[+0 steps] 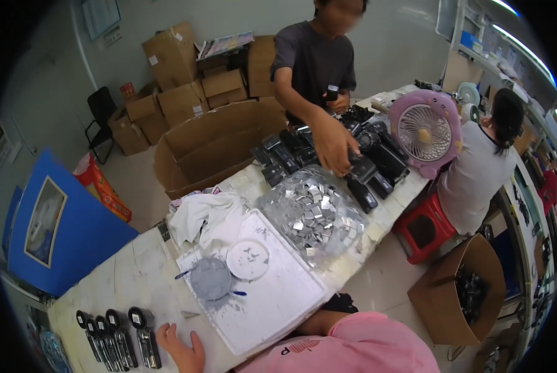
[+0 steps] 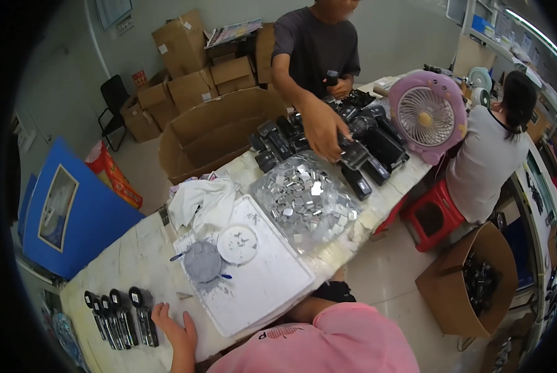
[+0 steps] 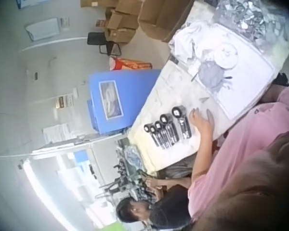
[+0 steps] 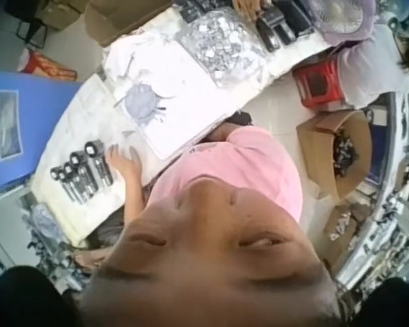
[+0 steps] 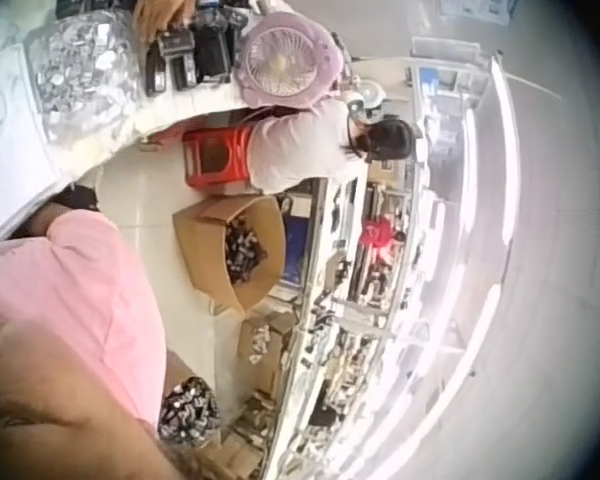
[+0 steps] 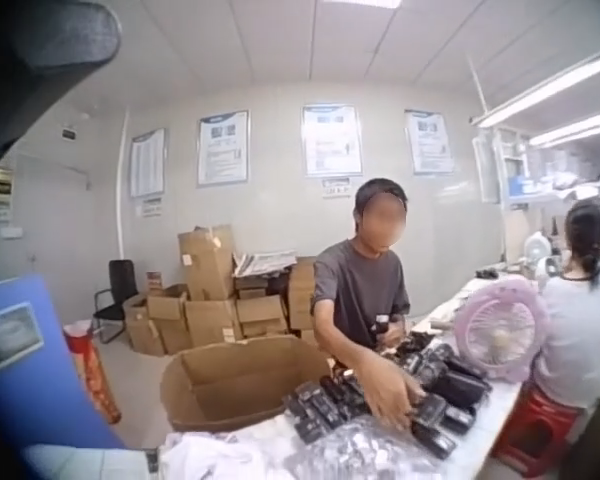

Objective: The person assembles small electronic components by applying adhesive with an applicator stick and fitting the parts together into a plastic housing.

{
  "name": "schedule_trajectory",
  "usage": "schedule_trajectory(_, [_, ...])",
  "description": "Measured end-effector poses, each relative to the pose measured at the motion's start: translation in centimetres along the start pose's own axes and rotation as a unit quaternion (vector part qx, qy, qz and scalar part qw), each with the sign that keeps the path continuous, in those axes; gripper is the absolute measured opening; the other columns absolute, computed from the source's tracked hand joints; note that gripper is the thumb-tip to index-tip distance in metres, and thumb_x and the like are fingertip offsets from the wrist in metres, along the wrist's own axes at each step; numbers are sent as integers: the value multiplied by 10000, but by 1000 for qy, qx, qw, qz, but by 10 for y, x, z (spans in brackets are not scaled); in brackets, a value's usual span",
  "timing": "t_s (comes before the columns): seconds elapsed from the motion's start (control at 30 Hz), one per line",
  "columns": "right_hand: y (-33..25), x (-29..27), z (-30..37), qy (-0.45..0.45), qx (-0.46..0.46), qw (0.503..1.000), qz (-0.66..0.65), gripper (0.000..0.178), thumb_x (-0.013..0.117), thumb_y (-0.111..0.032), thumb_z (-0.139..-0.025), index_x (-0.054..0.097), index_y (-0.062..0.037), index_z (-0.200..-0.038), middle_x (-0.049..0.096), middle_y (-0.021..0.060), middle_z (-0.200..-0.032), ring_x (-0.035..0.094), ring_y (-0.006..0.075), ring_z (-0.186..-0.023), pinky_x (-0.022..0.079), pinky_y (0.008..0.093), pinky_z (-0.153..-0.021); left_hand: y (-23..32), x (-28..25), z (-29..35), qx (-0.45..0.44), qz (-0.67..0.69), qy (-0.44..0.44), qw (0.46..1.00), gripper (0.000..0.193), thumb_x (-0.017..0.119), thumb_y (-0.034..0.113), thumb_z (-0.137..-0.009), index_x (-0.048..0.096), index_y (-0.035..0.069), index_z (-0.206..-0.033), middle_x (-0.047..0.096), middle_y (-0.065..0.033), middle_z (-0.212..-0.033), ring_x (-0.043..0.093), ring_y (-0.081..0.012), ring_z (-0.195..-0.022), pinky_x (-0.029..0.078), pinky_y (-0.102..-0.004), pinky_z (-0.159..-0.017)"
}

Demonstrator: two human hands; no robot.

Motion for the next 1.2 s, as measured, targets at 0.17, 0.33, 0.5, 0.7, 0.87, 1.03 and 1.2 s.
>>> schedule_trajectory(0.17, [-3,43,33,-7,10,999,-31,377,599,-234,-859,639,-65,-1194,676,152,-1111,640,321,-1006,508,396,-841,-3,7,-5,11,8,-7,1000,519,659,91,-786,439,-70,-1228,409,-273,-1241,394,-443,-1159,311,-534,-997])
schedule_trajectory(0.33, [-2,98,63,-20,35,995,-91,380,598,-234,-860,636,-63,-1197,675,153,-1113,639,323,-1009,507,397,-843,4,7,-10,38,-10,-12,999,519,673,110,-776,463,-44,-1224,445,-238,-1217,414,-419,-1146,314,-533,-982])
schedule_trajectory(0.5, [-69,53,174,-35,30,914,403,353,555,-256,-913,632,-38,-1181,649,190,-1132,631,352,-995,504,421,-845,11,9,-14,45,-19,-11,999,526,679,114,-769,467,-30,-1229,447,-219,-1211,416,-406,-1141,312,-525,-980])
schedule_trajectory(0.7, [-93,-46,248,242,-219,932,156,259,591,-244,-902,658,-29,-1028,670,146,-1009,636,312,-937,498,402,-831,4,7,-7,22,-23,-8,999,524,674,110,-770,463,-27,-1230,446,-220,-1203,415,-409,-1135,310,-524,-982])
schedule_trajectory(0.87, [-67,-147,223,723,-97,594,339,564,745,-283,-787,538,-23,-1243,548,197,-1160,500,377,-1088,415,461,-902,10,6,-11,30,-23,2,999,516,671,115,-774,462,-24,-1224,448,-220,-1196,415,-411,-1127,312,-521,-979])
schedule_trajectory(1.03, [-54,-168,189,687,39,648,325,763,800,-343,-695,489,-47,-1326,496,196,-1175,422,391,-1146,360,504,-938,7,7,-13,15,-30,2,999,510,669,119,-778,462,-25,-1222,449,-218,-1193,417,-411,-1121,317,-520,-976])
schedule_trajectory(1.2, [-57,-171,188,704,-15,663,255,655,799,-166,-674,527,-90,-1265,452,197,-1166,427,390,-1102,362,492,-916,8,3,-11,18,-27,8,999,509,674,127,-780,467,-25,-1219,454,-222,-1192,420,-414,-1121,319,-516,-977])
Point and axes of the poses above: each hand's wrist, its own z-axis away from the middle knuckle, its own x-axis out of the palm, y = z × x, the point moved 2 cm from there along -z, towards the middle knuckle
